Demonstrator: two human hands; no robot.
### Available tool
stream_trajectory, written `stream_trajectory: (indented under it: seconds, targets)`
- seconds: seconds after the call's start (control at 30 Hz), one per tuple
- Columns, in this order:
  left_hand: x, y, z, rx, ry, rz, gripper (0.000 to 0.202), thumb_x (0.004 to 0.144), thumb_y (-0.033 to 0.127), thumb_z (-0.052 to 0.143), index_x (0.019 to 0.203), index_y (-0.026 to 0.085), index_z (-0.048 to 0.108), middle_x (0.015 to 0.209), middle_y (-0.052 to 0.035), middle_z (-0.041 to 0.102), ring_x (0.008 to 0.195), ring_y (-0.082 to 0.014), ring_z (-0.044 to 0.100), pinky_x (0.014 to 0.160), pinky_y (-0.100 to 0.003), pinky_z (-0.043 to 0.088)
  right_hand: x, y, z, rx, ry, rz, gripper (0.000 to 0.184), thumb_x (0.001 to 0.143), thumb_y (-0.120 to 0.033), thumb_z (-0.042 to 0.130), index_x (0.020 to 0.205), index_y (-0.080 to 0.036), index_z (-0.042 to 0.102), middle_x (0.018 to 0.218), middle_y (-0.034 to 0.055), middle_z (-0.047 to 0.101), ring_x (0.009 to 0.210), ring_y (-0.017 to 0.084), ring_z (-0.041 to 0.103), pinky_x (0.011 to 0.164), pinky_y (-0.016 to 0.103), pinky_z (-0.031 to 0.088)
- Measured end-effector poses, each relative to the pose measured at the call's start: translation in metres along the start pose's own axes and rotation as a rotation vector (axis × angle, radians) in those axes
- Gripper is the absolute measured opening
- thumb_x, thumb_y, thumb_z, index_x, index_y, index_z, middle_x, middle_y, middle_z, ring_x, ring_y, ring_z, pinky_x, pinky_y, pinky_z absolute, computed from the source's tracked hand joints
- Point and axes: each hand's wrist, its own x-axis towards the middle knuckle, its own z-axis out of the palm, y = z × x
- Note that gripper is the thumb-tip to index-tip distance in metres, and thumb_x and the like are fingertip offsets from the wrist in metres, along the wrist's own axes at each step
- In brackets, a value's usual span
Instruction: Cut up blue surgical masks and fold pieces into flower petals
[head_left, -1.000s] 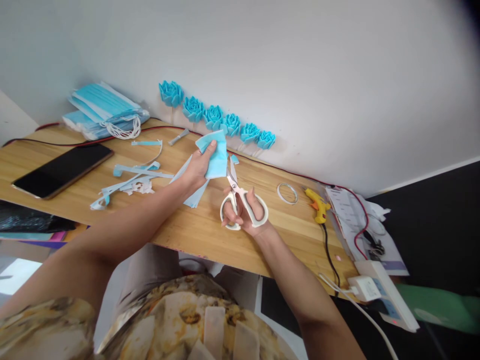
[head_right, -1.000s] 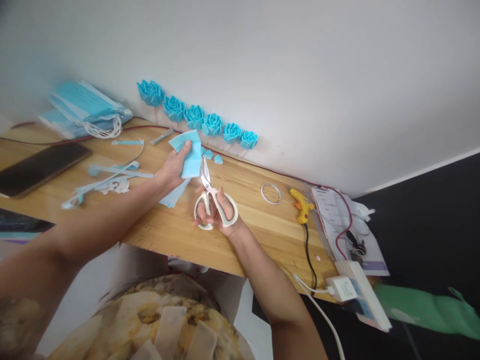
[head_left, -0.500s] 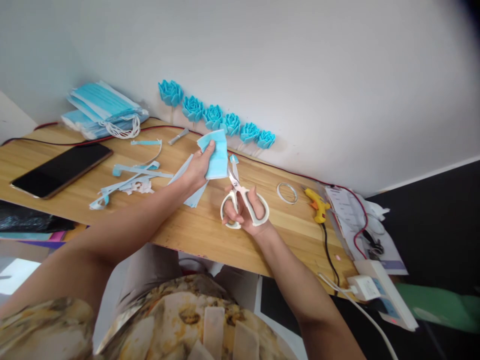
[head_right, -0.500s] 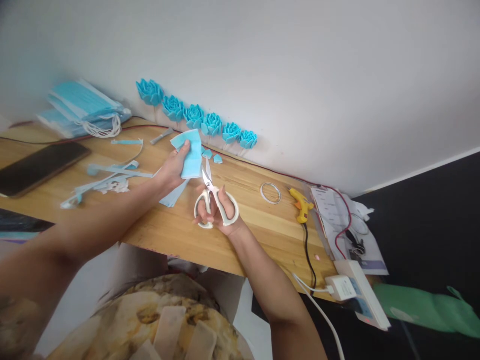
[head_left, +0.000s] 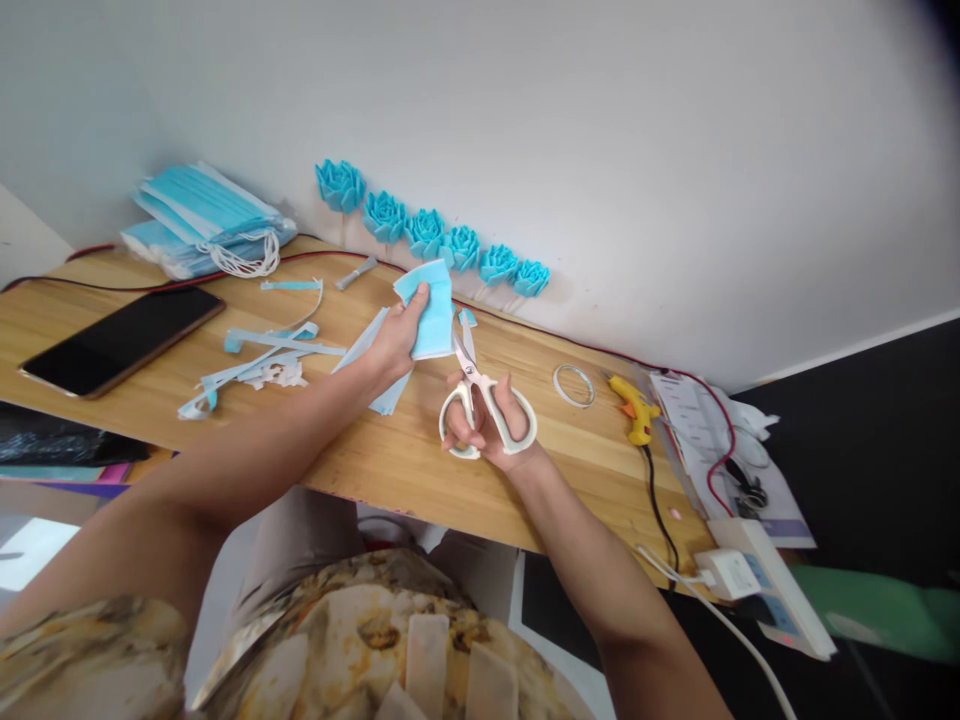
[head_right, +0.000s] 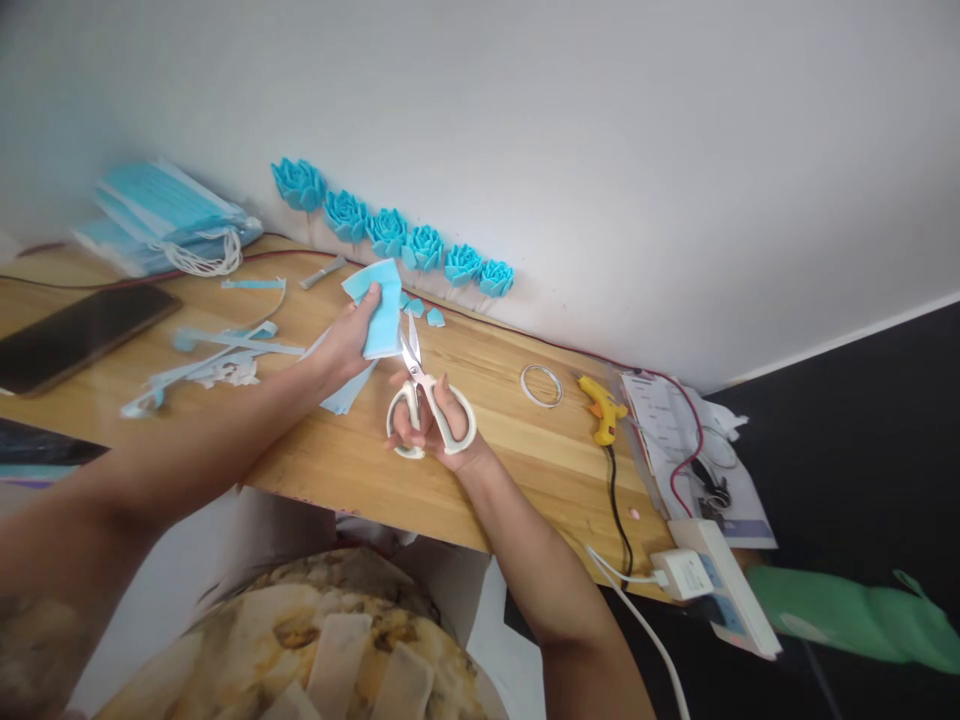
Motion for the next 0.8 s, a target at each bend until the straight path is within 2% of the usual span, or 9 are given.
stream_trajectory:
  seconds: [0.17, 0.3, 0.47, 0.67, 0.8]
  targets:
    - [0.0011, 0.0005, -0.0015, 0.013, -0.007, 0.011, 0.035, 0.091, 0.053, 0.075, 0.083, 0.020, 0.066, 0.065, 0.0000, 0.069, 0.058, -0.0139, 0.064, 0.060, -0.025, 0.051, -0.0001, 0.0004, -0.0002, 0.003, -0.006, -0.021, 0.073, 0.091, -0.083, 0.048, 0.122, -0.020, 0.065, 0.052, -0.0052, 0.059, 0.042, 0.011, 0.043, 0.052, 0.029, 0.057]
    - [0.0010, -0.0001, -0.0019, 0.023, -0.011, 0.012, 0.036, 0.091, 0.053, 0.075, 0.085, 0.019, 0.066, 0.068, 0.0000, 0.070, 0.057, -0.0123, 0.063, 0.061, -0.024, 0.051, 0.0001, 0.0002, 0.0012, 0.041, -0.027, -0.032, 0.071, 0.089, -0.082, 0.055, 0.121, -0.019, 0.066, 0.056, -0.0038, 0.063, 0.044, 0.011, 0.045, 0.053, 0.029, 0.057]
    - [-0.0006, 0.0000, -0.0025, 0.054, -0.037, 0.041, 0.037, 0.093, 0.052, 0.073, 0.083, 0.018, 0.064, 0.066, 0.0020, 0.067, 0.054, -0.0098, 0.058, 0.057, -0.021, 0.048, 0.0004, 0.0031, -0.0022, -0.008, 0.018, -0.014, 0.079, 0.089, -0.084, 0.050, 0.128, -0.017, 0.063, 0.055, -0.0038, 0.063, 0.043, 0.011, 0.046, 0.052, 0.029, 0.057]
    - [-0.0042, -0.0034, -0.0008, 0.104, -0.057, 0.056, 0.035, 0.091, 0.051, 0.074, 0.082, 0.018, 0.067, 0.071, -0.0002, 0.071, 0.060, -0.0118, 0.063, 0.063, -0.023, 0.052, 0.0007, 0.0046, -0.0044, -0.007, 0.043, -0.023, 0.080, 0.085, -0.085, 0.056, 0.127, -0.017, 0.066, 0.054, -0.0039, 0.062, 0.042, 0.011, 0.046, 0.050, 0.028, 0.056]
    - [-0.0034, -0.0054, -0.0017, 0.138, -0.030, 0.100, 0.037, 0.090, 0.053, 0.075, 0.081, 0.018, 0.066, 0.071, -0.0007, 0.072, 0.061, -0.0134, 0.063, 0.065, -0.025, 0.053, 0.0008, 0.0043, -0.0038, -0.017, 0.057, -0.024, 0.080, 0.085, -0.084, 0.056, 0.127, -0.017, 0.066, 0.054, -0.0041, 0.062, 0.042, 0.011, 0.046, 0.050, 0.028, 0.056]
